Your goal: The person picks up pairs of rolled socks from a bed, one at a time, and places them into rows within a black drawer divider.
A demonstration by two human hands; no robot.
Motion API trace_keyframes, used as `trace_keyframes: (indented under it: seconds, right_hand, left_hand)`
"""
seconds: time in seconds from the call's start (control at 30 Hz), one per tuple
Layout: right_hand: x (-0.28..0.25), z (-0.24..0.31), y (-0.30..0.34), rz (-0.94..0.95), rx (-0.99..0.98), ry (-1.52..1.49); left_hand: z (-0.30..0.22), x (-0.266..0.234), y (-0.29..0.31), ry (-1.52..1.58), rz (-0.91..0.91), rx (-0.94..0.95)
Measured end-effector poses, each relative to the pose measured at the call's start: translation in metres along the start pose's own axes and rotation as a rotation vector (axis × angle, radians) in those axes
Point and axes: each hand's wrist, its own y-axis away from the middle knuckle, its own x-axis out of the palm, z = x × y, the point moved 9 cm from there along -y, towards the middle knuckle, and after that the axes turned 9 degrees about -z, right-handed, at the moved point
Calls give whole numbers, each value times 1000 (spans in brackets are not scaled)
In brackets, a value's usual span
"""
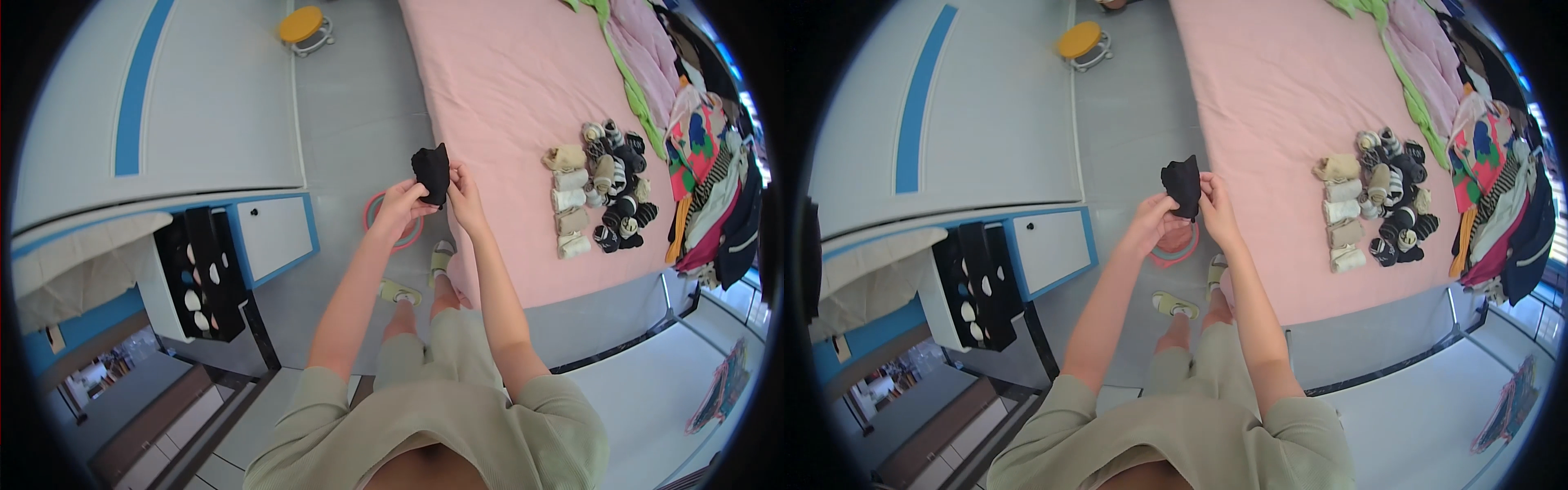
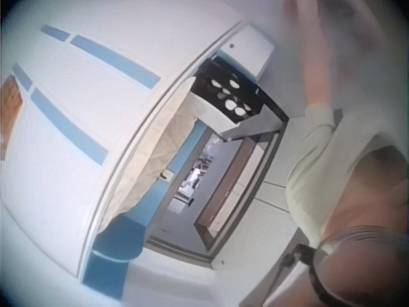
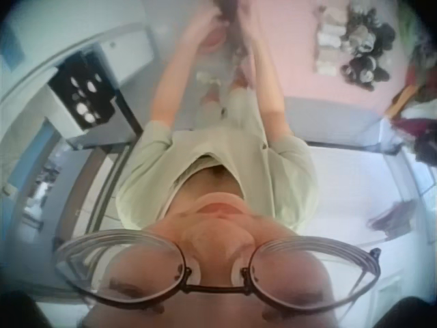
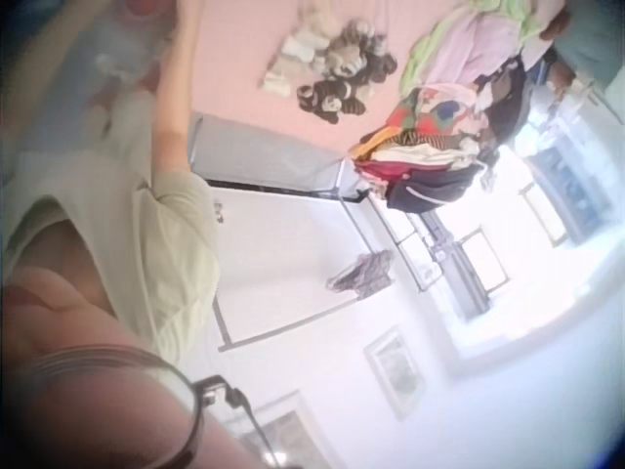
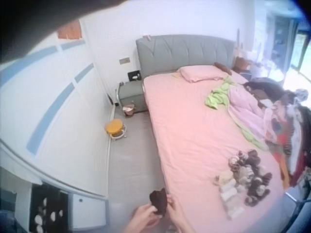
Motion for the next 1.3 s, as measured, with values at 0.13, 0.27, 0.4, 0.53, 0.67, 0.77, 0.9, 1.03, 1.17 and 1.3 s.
trace_keyframes:
  seconds: [0.13, 0.27, 0.4, 0.53, 0.67, 0.77, 0.9, 1.03, 1.17, 1.3]
  right_hand:
    - [58, -7, 29, 137, 100, 95]
    - [108, 3, 58, 141, -17, 241]
    - [160, -9, 94, 328, 206, 77]
    - [216, -3, 138, 351, 361, 105]
    - [261, 20, 174, 430, 288, 58]
    - [289, 23, 194, 530, 313, 118]
    - [325, 25, 218, 657, 312, 194]
    - [353, 22, 240, 709, 275, 242]
    - [375, 23, 258, 732, 320, 214]
    - [392, 25, 277, 770, 327, 228]
  left_hand:
    - [-12, -52, 40, 61, -58, 49]
    - [-14, -102, 82, 99, -115, 77]
    - [-23, -148, 127, 139, -168, 93]
    - [-32, -199, 167, 104, -185, 170]
    - [-41, -231, 217, 46, -203, 208]
    - [-38, -260, 242, -4, -241, 216]
    - [-34, -290, 273, 27, -274, 267]
    - [-47, -327, 307, -310, -569, 560]
    - [-48, -333, 333, -61, -499, 665]
    - [-43, -348, 359, 49, -527, 751]
